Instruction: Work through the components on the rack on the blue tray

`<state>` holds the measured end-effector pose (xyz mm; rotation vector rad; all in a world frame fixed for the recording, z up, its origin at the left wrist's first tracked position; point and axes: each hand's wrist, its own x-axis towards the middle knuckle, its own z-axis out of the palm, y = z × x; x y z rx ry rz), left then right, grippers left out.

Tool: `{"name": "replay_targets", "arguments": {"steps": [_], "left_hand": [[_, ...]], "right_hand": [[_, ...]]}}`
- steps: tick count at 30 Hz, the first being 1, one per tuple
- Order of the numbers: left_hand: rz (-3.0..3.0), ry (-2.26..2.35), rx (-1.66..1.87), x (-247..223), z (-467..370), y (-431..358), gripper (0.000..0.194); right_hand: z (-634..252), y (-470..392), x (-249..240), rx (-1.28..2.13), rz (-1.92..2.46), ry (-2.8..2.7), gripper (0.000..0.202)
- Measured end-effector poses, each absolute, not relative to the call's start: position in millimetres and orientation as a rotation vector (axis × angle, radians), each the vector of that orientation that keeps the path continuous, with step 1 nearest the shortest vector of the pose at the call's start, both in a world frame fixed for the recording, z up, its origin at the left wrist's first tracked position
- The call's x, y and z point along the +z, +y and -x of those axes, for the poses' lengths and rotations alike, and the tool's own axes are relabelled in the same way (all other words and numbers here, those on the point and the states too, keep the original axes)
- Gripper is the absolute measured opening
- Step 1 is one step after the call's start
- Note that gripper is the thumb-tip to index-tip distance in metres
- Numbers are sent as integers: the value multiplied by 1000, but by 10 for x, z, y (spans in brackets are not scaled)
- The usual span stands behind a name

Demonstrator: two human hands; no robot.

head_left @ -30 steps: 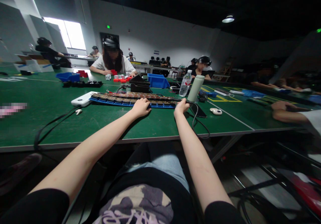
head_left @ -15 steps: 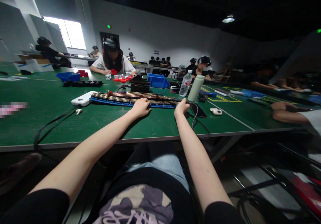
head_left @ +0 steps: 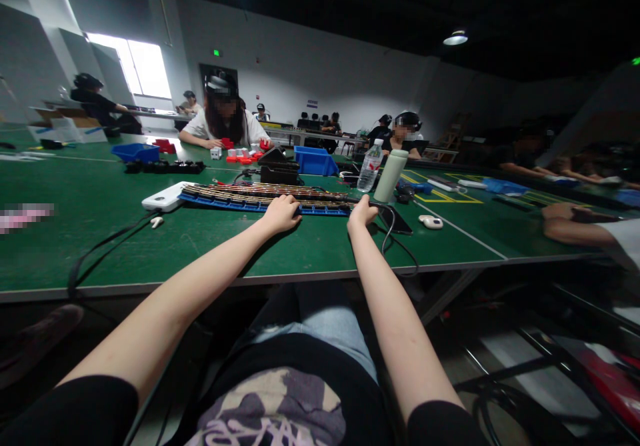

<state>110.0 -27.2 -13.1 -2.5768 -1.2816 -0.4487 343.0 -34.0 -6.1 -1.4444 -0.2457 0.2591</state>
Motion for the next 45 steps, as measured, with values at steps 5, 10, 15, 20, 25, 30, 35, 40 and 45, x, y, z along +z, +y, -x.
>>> {"name": "replay_targets", "arguments": {"steps": [5, 10, 15, 20, 25, 30, 35, 40, 45], "left_hand": [[2576, -1282, -473, -145, -1102, -258, 34], [2579, -1281, -489, -146, -1102, -257, 34], [2577, -1273, -468, -143, -1094, -262, 36], [2571, -1279, -473, -141, -1097, -264, 34], [2570, -1285, -452, -141, -1100, -260, 37], [2571, -1266, -459, -161, -1092, -229, 36], [2562, -1261, -450, -167, -1093, -224, 36], [2558, -1265, -441, -166, -1098, -231, 36], [2581, -1251, -480, -173, -1090, -221, 35]], "right_hand": [[-3400, -361, -47, 256, 1437, -260, 26], [-3369, -403, -28, 247, 1432, -264, 24], [-3365, -414, -24, 252, 1440, -252, 23], [-3373, -403, -36, 252, 1444, -260, 22], [-3379, -394, -42, 252, 1465, -264, 19], [-3391, -383, -47, 257, 1475, -255, 18], [-3403, -362, -61, 262, 1461, -258, 20], [-3391, -377, -50, 267, 1454, -257, 21], [-3363, -426, -16, 286, 1455, -269, 19]]}}
